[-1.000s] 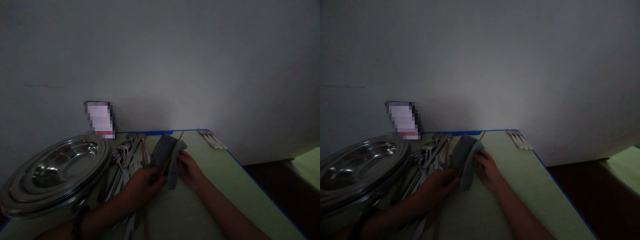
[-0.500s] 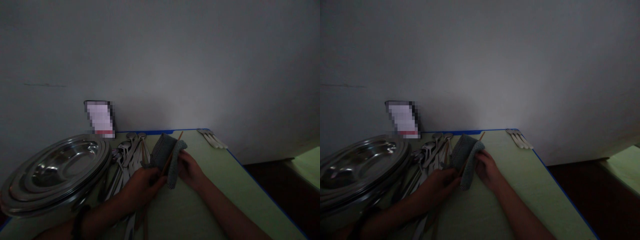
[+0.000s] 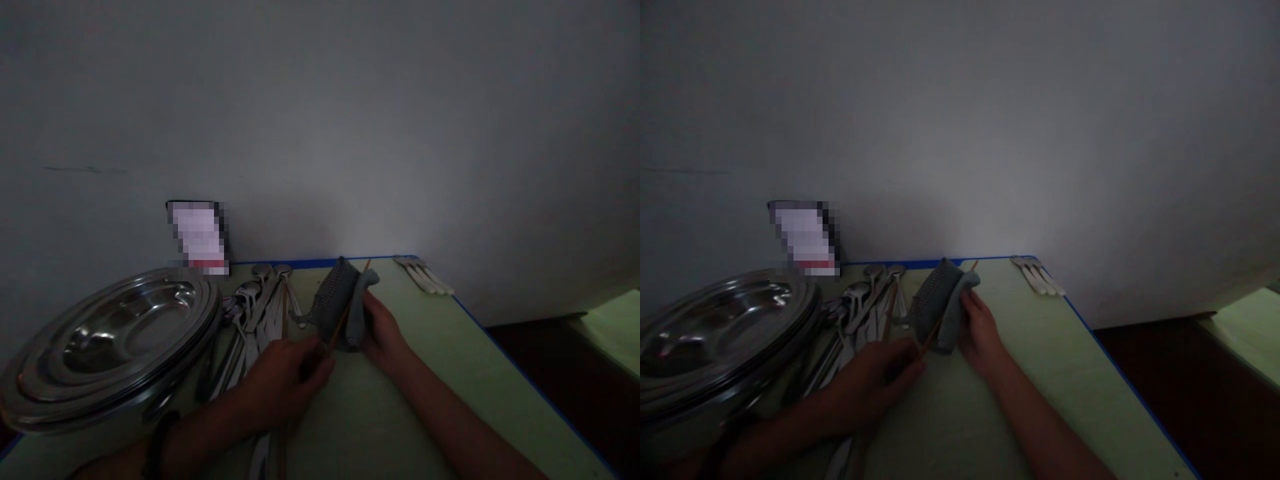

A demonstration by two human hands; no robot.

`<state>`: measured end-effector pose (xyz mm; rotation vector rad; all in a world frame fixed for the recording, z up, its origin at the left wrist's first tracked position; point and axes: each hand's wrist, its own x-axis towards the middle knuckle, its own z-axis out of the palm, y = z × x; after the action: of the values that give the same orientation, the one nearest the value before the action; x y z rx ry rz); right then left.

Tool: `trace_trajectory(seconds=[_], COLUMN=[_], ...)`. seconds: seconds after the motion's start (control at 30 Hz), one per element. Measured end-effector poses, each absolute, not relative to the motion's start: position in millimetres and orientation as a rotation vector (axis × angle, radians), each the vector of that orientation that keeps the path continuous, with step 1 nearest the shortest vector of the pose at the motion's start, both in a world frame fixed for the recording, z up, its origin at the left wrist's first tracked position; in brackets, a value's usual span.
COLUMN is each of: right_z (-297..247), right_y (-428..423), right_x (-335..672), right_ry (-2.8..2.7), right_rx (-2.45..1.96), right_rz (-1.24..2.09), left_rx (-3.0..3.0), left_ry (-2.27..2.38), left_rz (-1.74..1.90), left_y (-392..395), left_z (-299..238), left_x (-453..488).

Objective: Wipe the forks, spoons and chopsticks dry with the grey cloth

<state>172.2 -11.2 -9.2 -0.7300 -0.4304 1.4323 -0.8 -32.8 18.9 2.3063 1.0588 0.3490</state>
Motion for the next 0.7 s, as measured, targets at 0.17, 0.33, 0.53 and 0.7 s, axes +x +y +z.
trace_trajectory(seconds=[0.17,0.33,0.53,0.7], right_z=[-9.3,-1.2,3.3,-1.2], right_y=[-5.8,-6.1,-5.2,-6.9], right_x=[175.0,179.5,181.6,178.8], right_ry=[-0.249,-0.107,-0.067,-0.176], right_rx=[-0.769,-0.620,-0.585,-0.646], right_rz=[1.402,1.470,1.445,1.393], left_rx=[2.315,2.347,2.603,2.686], left_ry=[1.005,0.876,0.595,0.546], left_rz=[0.296,0.353,0.266,0.165], left_y=[-35.8,-35.1,-37.1,-36.9], left_z=[24.5,20.0,26.1,26.5], left_x=[-0.6,-2.8,-5.1,-3.3])
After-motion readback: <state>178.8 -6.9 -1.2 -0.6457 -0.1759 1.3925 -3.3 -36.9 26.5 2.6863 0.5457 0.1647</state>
